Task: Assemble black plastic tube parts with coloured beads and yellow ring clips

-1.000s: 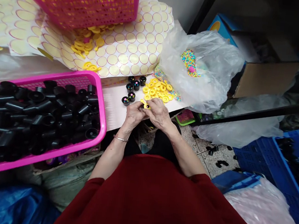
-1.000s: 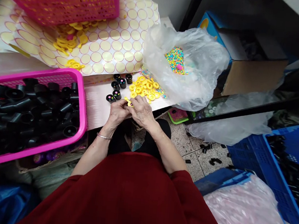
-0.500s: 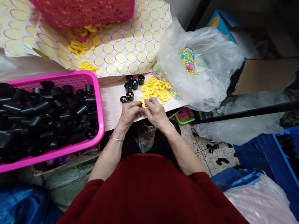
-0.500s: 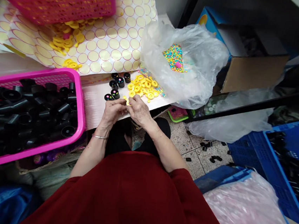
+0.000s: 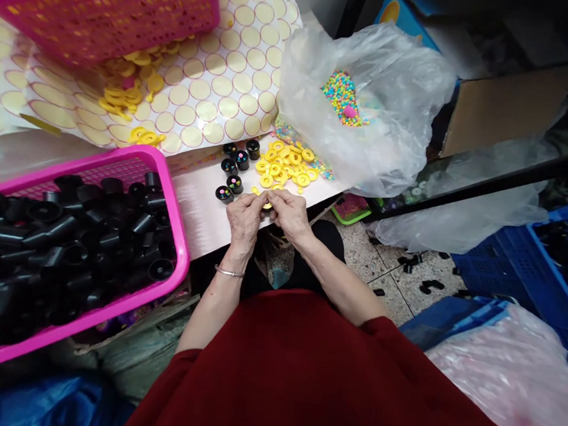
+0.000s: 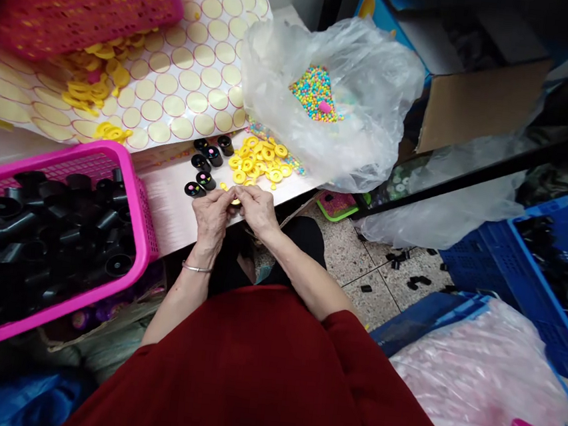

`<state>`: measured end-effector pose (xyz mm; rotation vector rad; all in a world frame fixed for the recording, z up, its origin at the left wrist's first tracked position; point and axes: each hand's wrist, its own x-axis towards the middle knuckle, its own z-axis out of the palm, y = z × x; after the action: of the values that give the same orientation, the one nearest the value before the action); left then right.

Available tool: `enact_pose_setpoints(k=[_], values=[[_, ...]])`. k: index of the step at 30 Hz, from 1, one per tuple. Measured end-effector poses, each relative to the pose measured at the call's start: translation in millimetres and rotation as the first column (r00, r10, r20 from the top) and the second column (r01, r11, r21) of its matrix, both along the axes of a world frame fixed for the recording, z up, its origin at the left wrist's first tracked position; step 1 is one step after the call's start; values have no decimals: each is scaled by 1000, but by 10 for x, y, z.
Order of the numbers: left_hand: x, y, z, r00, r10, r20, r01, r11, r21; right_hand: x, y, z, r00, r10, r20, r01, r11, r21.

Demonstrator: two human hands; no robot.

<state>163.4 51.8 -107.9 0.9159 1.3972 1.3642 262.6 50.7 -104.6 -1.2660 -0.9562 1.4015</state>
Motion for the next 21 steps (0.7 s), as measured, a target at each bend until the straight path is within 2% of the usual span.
enact_pose_setpoints(k=[3,8,13,15,17,19,21], values=[[50,-11,17,997,55,48,-51,996,-74,-67,5,20,998,-35,-44,33,998,-45],[82,23,34,986,80,149,-55,985,-165,-80,46,39,996,-43,-73,34,992,-121],[23,46,-35,994,34,103,-15,984,-178,-109,67,26,994,-85,-61,79,992,-93],[-22,21,-78,1000,-11,22,14,992,-123,-113,63,20,997,-60,-58,56,996,-71],[-76,-13,-115,995,-96,-29,95,995,-32,-103,45,16,997,-31,-67,29,999,-36],[-128,-54,-134,978,-206,-34,208,977,52,-78,1,18,994,-18,-108,18,1000,-3],[-162,-101,-131,964,-263,-34,265,956,126,-42,-70,32,987,-7,-159,12,999,33]])
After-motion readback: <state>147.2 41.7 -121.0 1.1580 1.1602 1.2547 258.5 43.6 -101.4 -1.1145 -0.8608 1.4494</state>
